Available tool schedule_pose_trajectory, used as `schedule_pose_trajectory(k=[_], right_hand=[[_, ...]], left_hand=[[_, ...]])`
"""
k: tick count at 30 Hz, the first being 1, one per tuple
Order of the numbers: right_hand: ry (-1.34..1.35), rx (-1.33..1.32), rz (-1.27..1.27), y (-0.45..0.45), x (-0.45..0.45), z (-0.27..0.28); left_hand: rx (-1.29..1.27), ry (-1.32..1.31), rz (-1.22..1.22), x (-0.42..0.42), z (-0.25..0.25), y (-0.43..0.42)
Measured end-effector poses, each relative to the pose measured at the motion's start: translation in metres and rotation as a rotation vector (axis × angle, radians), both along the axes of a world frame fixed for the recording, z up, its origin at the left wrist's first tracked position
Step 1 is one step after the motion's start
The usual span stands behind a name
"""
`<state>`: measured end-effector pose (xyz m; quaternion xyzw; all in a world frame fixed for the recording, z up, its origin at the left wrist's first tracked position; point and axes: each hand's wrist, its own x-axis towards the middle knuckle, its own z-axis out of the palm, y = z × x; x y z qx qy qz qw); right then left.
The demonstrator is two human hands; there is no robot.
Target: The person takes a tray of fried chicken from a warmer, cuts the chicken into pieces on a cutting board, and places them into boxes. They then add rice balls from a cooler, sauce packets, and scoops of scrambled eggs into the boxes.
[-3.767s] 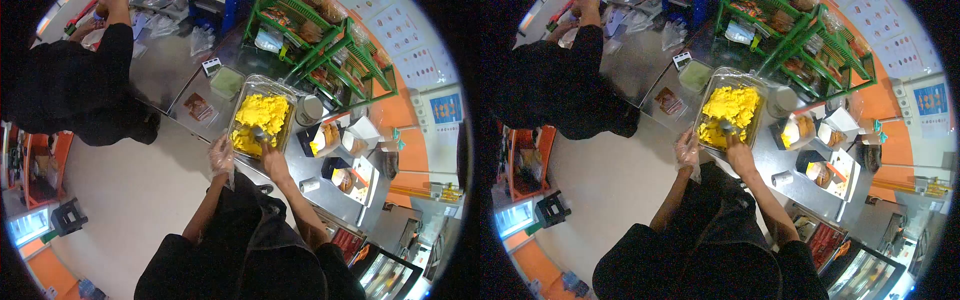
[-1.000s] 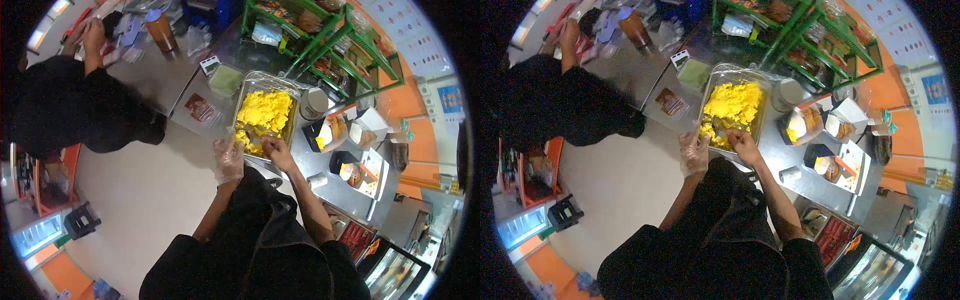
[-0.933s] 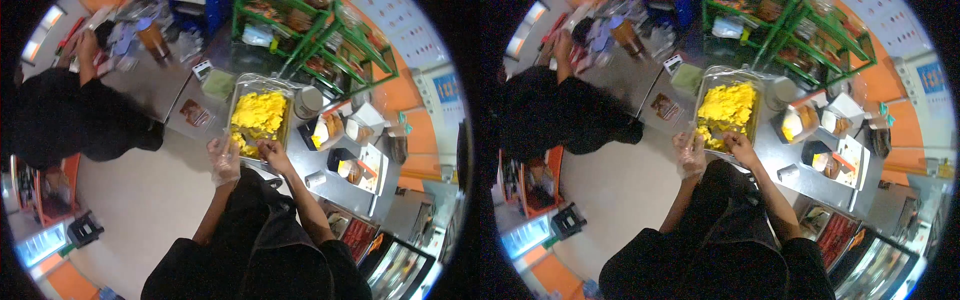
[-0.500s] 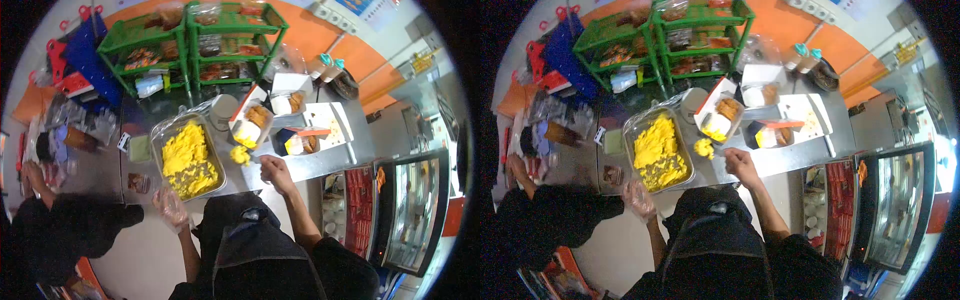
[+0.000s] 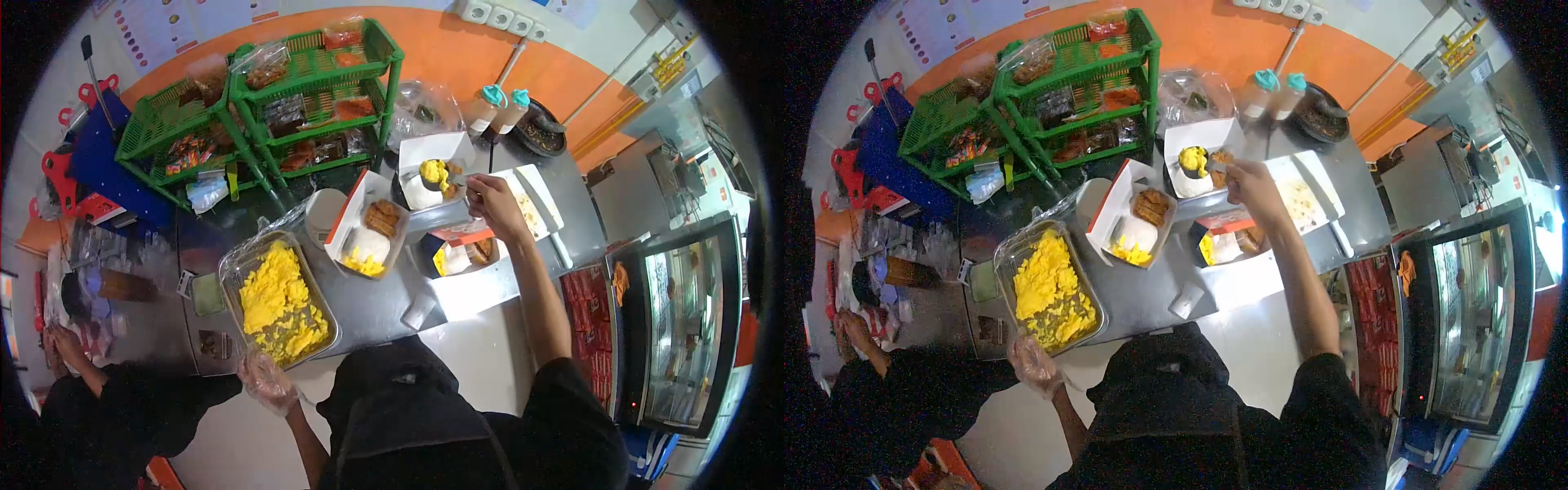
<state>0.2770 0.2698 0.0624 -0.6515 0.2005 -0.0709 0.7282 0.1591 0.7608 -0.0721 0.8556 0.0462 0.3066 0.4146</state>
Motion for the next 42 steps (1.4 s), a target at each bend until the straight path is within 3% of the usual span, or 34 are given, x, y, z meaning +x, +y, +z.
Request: schedule_pose_trajectory(k=[1, 4, 6, 8, 10, 11, 13, 14, 16, 17, 21, 24, 30, 32, 34, 36, 40, 42], right_hand=[[0.051, -0.056, 0.08, -0.014, 0.011, -0.008], [0.141, -0.151, 0.231, -0.051, 0.039, -0.05], [0.242, -0.459, 0.342, -0.063, 0.056, -0.07], [0.234, -0.555, 0.375, -0.061, 0.066, -0.082], [-0.232, -1.229, 0.474, -0.062, 0.078, -0.097], [-0.233, -1.221, 0.503, -0.061, 0.082, -0.103], [-0.442, -1.492, 0.611, -0.057, 0.08, -0.118], [-0.44, -1.481, 0.642, -0.049, 0.075, -0.117], [-0.304, -1.725, 0.77, -0.037, 0.062, -0.108], [-0.233, -1.82, 0.879, -0.034, 0.06, -0.103], [-0.298, -1.815, 0.864, -0.038, 0.06, -0.111], [-0.308, -1.889, 0.839, -0.04, 0.061, -0.112], [-0.328, -1.858, 0.761, -0.043, 0.049, -0.085], [-0.368, -1.811, 0.898, -0.041, 0.044, -0.08], [-0.4, -1.805, 0.895, -0.035, 0.047, -0.101], [-0.213, -1.9, 0.959, -0.03, 0.06, -0.115], [-0.338, -1.736, 0.676, -0.031, 0.058, -0.088], [-0.301, -1.739, 0.773, -0.026, 0.055, -0.092]], left_hand=[[0.067, 0.149, 0.058, -0.001, 0.009, -0.006], [0.224, 0.133, 0.157, -0.005, -0.001, -0.016], [0.173, 0.133, 0.227, -0.016, -0.012, -0.025], [0.124, 0.131, 0.304, -0.029, -0.03, -0.027], [-0.17, 0.167, 0.37, -0.045, -0.045, -0.026], [-0.167, 0.181, 0.394, -0.053, -0.05, -0.029], [0.36, 0.277, 0.466, -0.071, -0.057, -0.038], [0.363, 0.302, 0.481, -0.07, -0.043, -0.052], [0.002, 0.478, 0.605, -0.065, -0.02, -0.076], [-0.043, 0.493, 0.643, -0.067, -0.02, -0.081], [-0.012, 0.433, 0.587, -0.064, -0.026, -0.086], [-0.154, 0.391, 0.563, -0.056, -0.02, -0.092], [-0.179, 0.334, 0.508, -0.056, -0.049, -0.07], [-0.119, 0.252, 0.477, -0.056, -0.057, -0.066], [-0.14, 0.34, 0.523, -0.053, -0.053, -0.068], [-0.155, 0.426, 0.558, -0.049, -0.042, -0.07], [-0.292, 0.302, 0.525, -0.052, -0.046, -0.049], [-0.291, 0.258, 0.531, -0.057, -0.057, -0.038]])
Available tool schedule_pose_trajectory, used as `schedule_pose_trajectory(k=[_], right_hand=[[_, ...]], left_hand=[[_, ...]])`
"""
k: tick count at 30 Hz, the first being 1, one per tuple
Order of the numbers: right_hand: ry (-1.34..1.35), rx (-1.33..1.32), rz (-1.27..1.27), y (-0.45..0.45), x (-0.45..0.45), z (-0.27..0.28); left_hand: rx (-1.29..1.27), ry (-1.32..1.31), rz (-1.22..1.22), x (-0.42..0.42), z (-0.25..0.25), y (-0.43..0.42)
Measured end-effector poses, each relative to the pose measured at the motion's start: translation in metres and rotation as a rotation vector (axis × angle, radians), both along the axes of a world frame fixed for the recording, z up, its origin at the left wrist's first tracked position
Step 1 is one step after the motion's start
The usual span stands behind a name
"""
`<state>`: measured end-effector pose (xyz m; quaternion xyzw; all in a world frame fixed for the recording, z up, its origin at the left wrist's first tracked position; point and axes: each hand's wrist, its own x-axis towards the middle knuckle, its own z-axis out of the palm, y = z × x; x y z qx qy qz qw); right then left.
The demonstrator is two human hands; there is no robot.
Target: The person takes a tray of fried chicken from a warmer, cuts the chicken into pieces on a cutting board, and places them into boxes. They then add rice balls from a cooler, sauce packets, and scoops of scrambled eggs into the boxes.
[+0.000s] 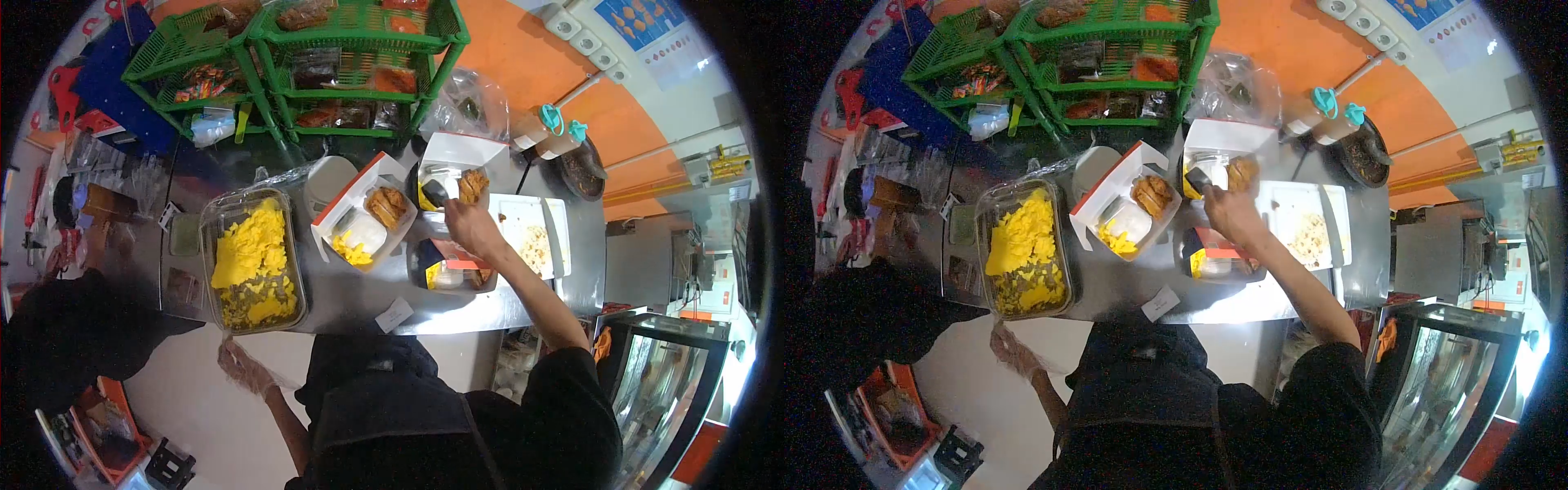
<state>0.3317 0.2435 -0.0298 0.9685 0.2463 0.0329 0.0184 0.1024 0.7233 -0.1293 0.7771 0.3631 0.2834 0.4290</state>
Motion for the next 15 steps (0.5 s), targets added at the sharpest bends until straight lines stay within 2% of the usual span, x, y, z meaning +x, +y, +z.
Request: schedule_pose_trajectory(k=[2, 3, 4, 6, 7, 8, 10, 11, 12, 13, 14, 15], right_hand=[[0.019, -0.019, -0.015, 0.01, 0.003, -0.027], [0.124, 0.021, -0.114, 0.012, 0.016, -0.033], [0.116, 0.025, -0.116, 0.009, 0.023, -0.029], [-0.068, 0.02, -0.167, -0.005, 0.031, -0.011], [-0.103, 0.159, -0.234, -0.012, 0.018, 0.004], [-0.053, 0.251, -0.306, 0.015, -0.011, 0.063], [0.172, 0.504, -0.411, 0.07, -0.065, 0.141], [0.277, 0.575, -0.323, 0.069, -0.086, 0.134], [0.419, 0.807, -0.35, 0.093, -0.108, 0.124], [0.211, 1.237, -0.281, 0.125, -0.132, 0.08], [0.333, 1.056, -0.087, 0.158, -0.131, 0.08], [0.531, 0.911, -0.043, 0.191, -0.128, 0.079]], left_hand=[[-0.037, 0.055, 0.086, 0.001, 0.003, -0.001], [-0.033, 0.051, 0.078, 0.001, 0.005, 0.004], [0.038, 0.134, 0.039, 0.003, 0.007, 0.009], [0.117, 0.218, 0.032, 0.002, 0.005, 0.018], [-0.083, -0.061, -0.05, 0.0, -0.007, 0.023], [-0.255, -0.342, -0.114, -0.006, -0.015, 0.033], [-0.343, -0.381, -0.038, -0.003, -0.026, 0.042], [-0.189, -0.287, -0.083, -0.001, 0.009, 0.029], [0.021, -0.033, -0.079, 0.005, 0.028, 0.03], [0.033, -0.035, -0.067, 0.004, 0.021, 0.038], [0.032, -0.008, -0.062, 0.001, 0.021, 0.044], [0.041, 0.013, -0.077, 0.006, 0.039, 0.046]])
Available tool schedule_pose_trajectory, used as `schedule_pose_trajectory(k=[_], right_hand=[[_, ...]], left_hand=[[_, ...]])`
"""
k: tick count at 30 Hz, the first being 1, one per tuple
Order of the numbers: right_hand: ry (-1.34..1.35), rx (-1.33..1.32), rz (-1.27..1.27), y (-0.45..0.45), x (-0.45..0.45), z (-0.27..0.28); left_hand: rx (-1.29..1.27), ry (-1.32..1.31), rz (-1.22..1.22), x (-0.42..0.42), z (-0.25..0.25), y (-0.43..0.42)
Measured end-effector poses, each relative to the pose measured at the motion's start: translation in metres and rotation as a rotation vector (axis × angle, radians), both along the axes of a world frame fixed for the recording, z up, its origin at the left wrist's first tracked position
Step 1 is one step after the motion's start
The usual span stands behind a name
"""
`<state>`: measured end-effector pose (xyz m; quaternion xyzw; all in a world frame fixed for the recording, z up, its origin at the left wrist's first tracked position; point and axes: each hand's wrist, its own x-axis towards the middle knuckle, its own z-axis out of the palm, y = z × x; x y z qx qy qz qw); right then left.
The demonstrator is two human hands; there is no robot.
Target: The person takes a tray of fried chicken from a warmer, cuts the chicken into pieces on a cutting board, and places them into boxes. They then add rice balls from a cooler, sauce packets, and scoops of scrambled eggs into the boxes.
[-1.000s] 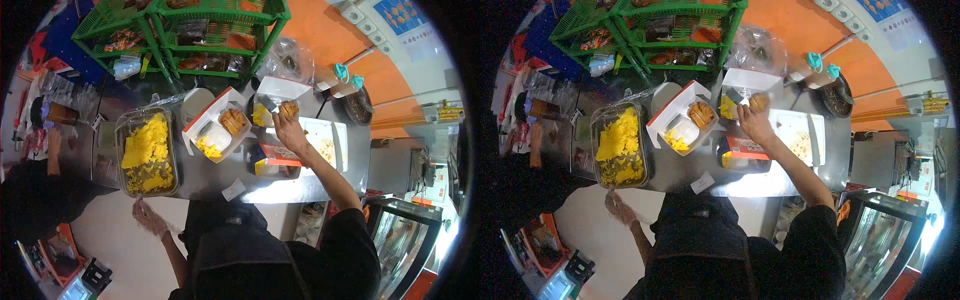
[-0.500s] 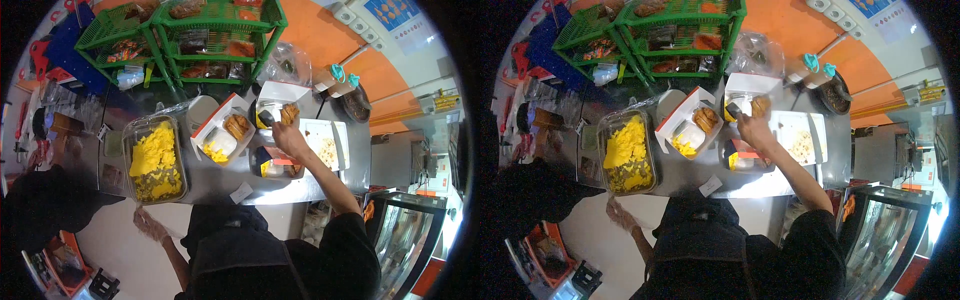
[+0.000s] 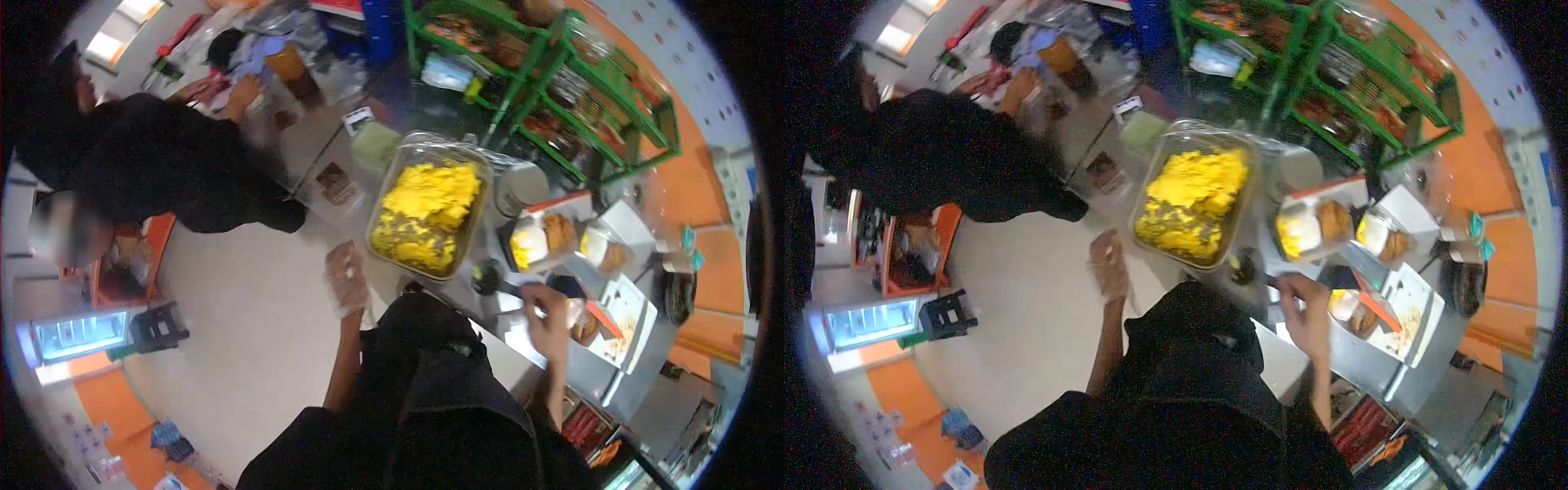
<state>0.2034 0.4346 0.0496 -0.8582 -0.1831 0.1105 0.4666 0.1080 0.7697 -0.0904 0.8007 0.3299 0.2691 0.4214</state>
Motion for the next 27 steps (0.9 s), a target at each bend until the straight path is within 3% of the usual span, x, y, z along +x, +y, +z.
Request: schedule_pose_trajectory(k=[3, 4, 5, 7, 8, 10, 15, 17, 19, 21, 23, 24, 25, 27], right_hand=[[-0.13, 0.044, 0.13, 0.093, 0.02, -0.068], [-0.315, -0.175, 0.156, 0.11, 0.023, -0.082], [-0.326, -0.173, 0.156, 0.116, 0.019, -0.077], [-0.611, -0.262, 0.087, 0.119, 0.007, -0.064], [-0.509, -0.13, -0.014, 0.116, -0.002, -0.072], [-0.434, -0.128, -0.077, 0.098, -0.022, -0.071], [-0.279, -0.175, -0.29, 0.052, -0.07, -0.072], [-0.15, -0.081, -0.422, 0.04, -0.09, -0.072], [-0.148, -0.092, -0.455, 0.044, -0.095, -0.072], [-0.142, -0.013, -0.238, 0.082, -0.082, -0.054], [-0.303, 0.021, 0.018, 0.144, -0.059, -0.049], [-0.277, -0.045, 0.219, 0.174, -0.043, -0.05], [-0.213, -0.119, 0.372, 0.217, -0.029, -0.066], [-0.174, -0.168, 0.399, 0.284, -0.013, -0.066]], left_hand=[[0.047, -0.037, 0.019, 0.009, -0.033, 0.036], [-0.029, -0.016, 0.011, 0.015, -0.017, 0.044], [-0.026, -0.026, 0.013, 0.023, -0.02, 0.059], [0.517, 0.038, -0.09, 0.048, -0.027, 0.092], [0.517, 0.029, -0.091, 0.061, -0.025, 0.105], [0.651, 0.092, -0.299, 0.083, -0.021, 0.121], [0.781, 0.13, -0.434, 0.112, -0.074, 0.157], [0.396, 0.514, -0.466, 0.117, -0.081, 0.169], [0.508, 0.478, -0.501, 0.107, -0.056, 0.163], [0.632, 0.436, -0.531, 0.104, -0.036, 0.167], [0.089, 0.165, -0.42, 0.101, -0.038, 0.18], [-0.218, -0.524, -0.265, 0.096, -0.103, 0.214], [-0.212, -0.519, -0.284, 0.087, -0.093, 0.221], [0.394, 0.108, -0.079, 0.071, -0.045, 0.221]])
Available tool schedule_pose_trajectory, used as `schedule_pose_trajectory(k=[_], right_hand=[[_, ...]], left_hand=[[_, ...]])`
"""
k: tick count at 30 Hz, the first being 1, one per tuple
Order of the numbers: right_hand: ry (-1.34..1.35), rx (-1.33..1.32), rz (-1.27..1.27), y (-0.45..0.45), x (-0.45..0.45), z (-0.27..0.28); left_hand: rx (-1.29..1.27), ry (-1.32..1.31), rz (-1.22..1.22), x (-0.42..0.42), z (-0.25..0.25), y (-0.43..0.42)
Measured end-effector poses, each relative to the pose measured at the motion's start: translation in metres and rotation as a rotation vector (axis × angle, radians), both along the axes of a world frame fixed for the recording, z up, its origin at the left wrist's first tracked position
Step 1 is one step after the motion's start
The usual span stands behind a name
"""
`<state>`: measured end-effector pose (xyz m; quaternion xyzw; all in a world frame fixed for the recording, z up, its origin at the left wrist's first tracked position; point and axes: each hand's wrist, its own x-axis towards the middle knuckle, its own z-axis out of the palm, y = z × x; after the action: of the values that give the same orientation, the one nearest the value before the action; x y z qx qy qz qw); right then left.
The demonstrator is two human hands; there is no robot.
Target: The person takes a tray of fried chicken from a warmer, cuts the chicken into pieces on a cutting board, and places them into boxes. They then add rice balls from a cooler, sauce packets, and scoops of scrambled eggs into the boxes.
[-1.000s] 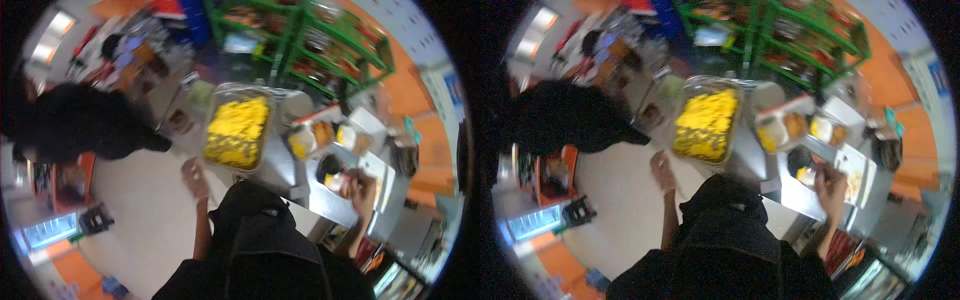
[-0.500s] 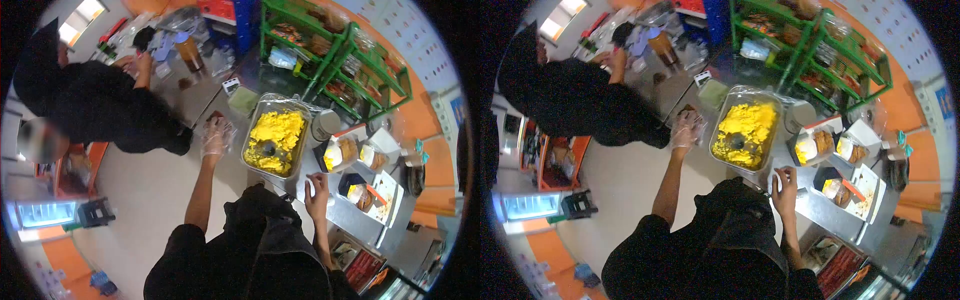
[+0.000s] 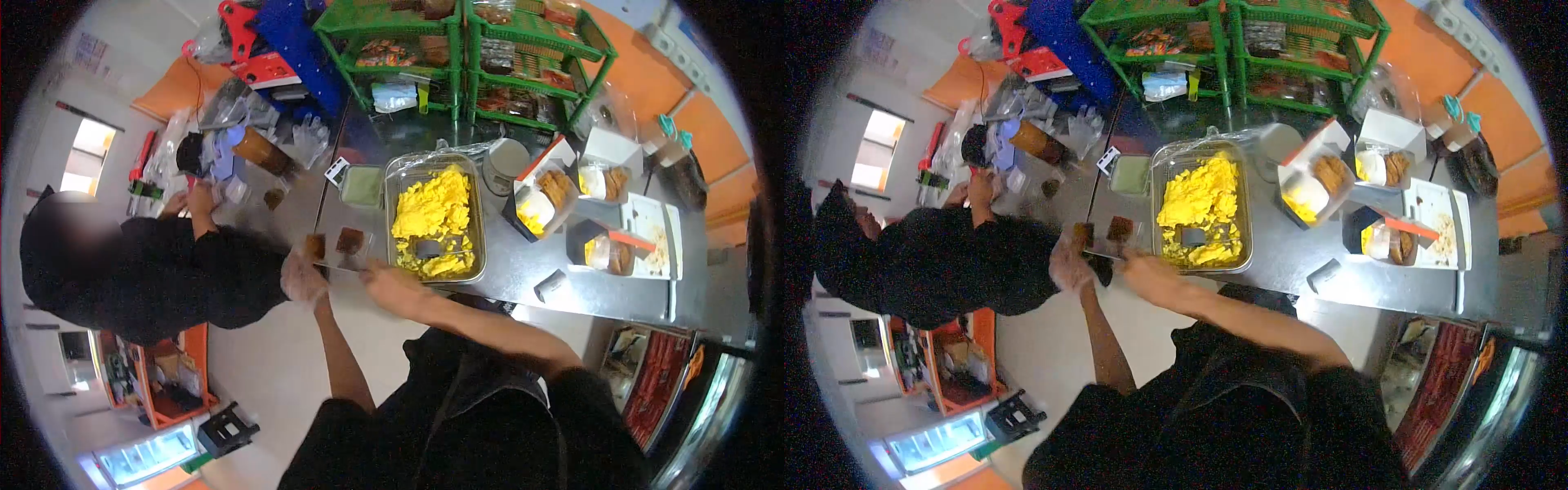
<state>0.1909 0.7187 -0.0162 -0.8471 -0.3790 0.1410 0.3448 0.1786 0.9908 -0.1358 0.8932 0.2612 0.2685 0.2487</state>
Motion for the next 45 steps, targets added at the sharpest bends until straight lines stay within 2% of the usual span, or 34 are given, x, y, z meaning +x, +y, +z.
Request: schedule_pose_trajectory(k=[1, 2, 3, 4, 5, 6, 8, 9, 10, 12, 14, 15, 16, 17, 18, 19, 20, 21, 22, 23, 24, 26, 27, 28, 30, 32, 35, 36, 37, 38, 40, 41, 43, 45], right_hand=[[0.081, -0.056, -0.009, 0.029, 0.007, -0.002], [-0.085, -0.2, -0.021, 0.064, 0.013, -0.038], [-0.244, -0.354, -0.041, 0.096, 0.019, -0.082], [-0.33, -0.429, -0.138, 0.112, 0.02, -0.103], [-0.415, -0.516, -0.241, 0.121, 0.02, -0.122], [-0.517, -0.54, -0.223, 0.125, 0.023, -0.143], [-0.511, -0.533, -0.189, 0.121, 0.023, -0.149], [-0.534, -0.551, -0.118, 0.123, 0.027, -0.16], [-0.559, -0.512, -0.124, 0.117, 0.027, -0.157], [-0.591, -0.48, -0.137, 0.115, 0.029, -0.157], [-0.492, -0.225, 0.068, 0.127, 0.036, -0.174], [-0.544, -0.283, 0.108, 0.118, 0.035, -0.14], [-0.594, -0.343, 0.151, 0.106, 0.031, -0.093], [-0.593, -0.349, 0.145, 0.103, 0.029, -0.08], [-0.563, -0.192, 0.013, 0.103, 0.028, -0.072], [-0.528, -0.035, -0.123, 0.099, 0.026, -0.062], [-0.52, -0.041, -0.139, 0.078, 0.027, -0.047], [-0.357, 0.035, -0.084, 0.039, 0.03, -0.026], [-0.186, 0.114, -0.031, -0.006, 0.03, -0.003], [-0.213, 0.126, -0.007, -0.055, 0.028, 0.021], [-0.235, 0.136, 0.025, -0.11, 0.024, 0.042], [-0.328, 0.254, -0.116, -0.206, 0.003, 0.05], [-0.46, 0.285, -0.199, -0.25, -0.011, 0.061], [-0.418, 0.26, -0.253, -0.292, -0.025, 0.052], [-0.103, 0.189, -0.379, -0.372, -0.05, 0.055], [-0.037, 0.091, -0.597, -0.431, -0.071, 0.052], [0.086, 0.054, -0.708, -0.487, -0.091, 0.023], [0.29, 0.305, -0.866, -0.495, -0.095, 0.016], [0.499, 0.552, -1.014, -0.504, -0.096, 0.009], [0.514, 0.559, -1.004, -0.508, -0.094, 0.002], [0.707, 1.024, -1.134, -0.506, -0.085, -0.016], [0.802, 1.136, -1.133, -0.51, -0.081, -0.037], [0.941, 1.375, -1.135, -0.505, -0.06, -0.036], [1.014, 1.489, -1.105, -0.505, -0.04, -0.047]], left_hand=[[-0.146, -0.04, 0.039, -0.014, 0.054, -0.033], [-0.295, -0.077, 0.069, -0.033, 0.101, -0.068], [-0.3, -0.076, 0.03, -0.051, 0.109, -0.073], [-0.308, -0.217, -0.072, -0.073, 0.112, -0.077], [-0.329, -0.359, -0.178, -0.097, 0.108, -0.079], [-0.361, -0.5, -0.283, -0.124, 0.099, -0.079], [-0.381, -0.462, 0.17, -0.205, 0.057, -0.073], [-0.159, -0.133, 0.313, -0.229, 0.064, -0.081], [-0.057, -0.124, 0.31, -0.241, 0.095, -0.108], [-0.093, -0.05, 0.125, -0.318, 0.047, -0.078], [-0.137, 0.017, -0.192, -0.392, -0.002, -0.033], [-0.166, 0.038, -0.332, -0.413, -0.013, -0.011], [-0.17, 0.037, -0.339, -0.402, -0.001, -0.015], [-0.304, -0.042, -0.44, -0.378, 0.034, -0.026], [-0.438, -0.117, -0.541, -0.344, 0.085, -0.048], [-0.446, 0.238, -0.264, -0.294, 0.155, -0.082], [-0.432, 0.589, 0.019, -0.259, 0.201, -0.108], [-0.335, 0.465, -0.196, -0.266, 0.175, -0.079], [-0.244, 0.345, -0.407, -0.255, 0.172, -0.069], [-0.232, 0.346, -0.464, -0.246, 0.169, -0.063], [-0.239, 0.372, -0.511, -0.205, 0.19, -0.092], [-0.288, 0.428, -0.63, -0.141, 0.228, -0.155], [-0.222, 0.281, -0.644, -0.136, 0.183, -0.149], [-0.15, 0.132, -0.649, -0.136, 0.14, -0.147], [-0.287, 0.263, -0.745, -0.08, 0.192, -0.245], [-0.212, 0.348, -0.752, -0.046, 0.198, -0.303], [-0.459, 0.271, -0.657, 0.003, 0.181, -0.388], [-0.536, 0.279, -0.582, 0.018, 0.173, -0.41], [-0.472, 0.3, -0.536, 0.034, 0.173, -0.436], [-0.409, 0.318, -0.492, 0.05, 0.173, -0.458], [-0.144, 0.071, -0.582, 0.076, 0.142, -0.481], [-0.133, 0.073, -0.574, 0.09, 0.138, -0.491], [0.186, -0.014, -0.581, 0.116, 0.136, -0.505], [0.088, 0.045, -0.504, 0.132, 0.142, -0.513]])
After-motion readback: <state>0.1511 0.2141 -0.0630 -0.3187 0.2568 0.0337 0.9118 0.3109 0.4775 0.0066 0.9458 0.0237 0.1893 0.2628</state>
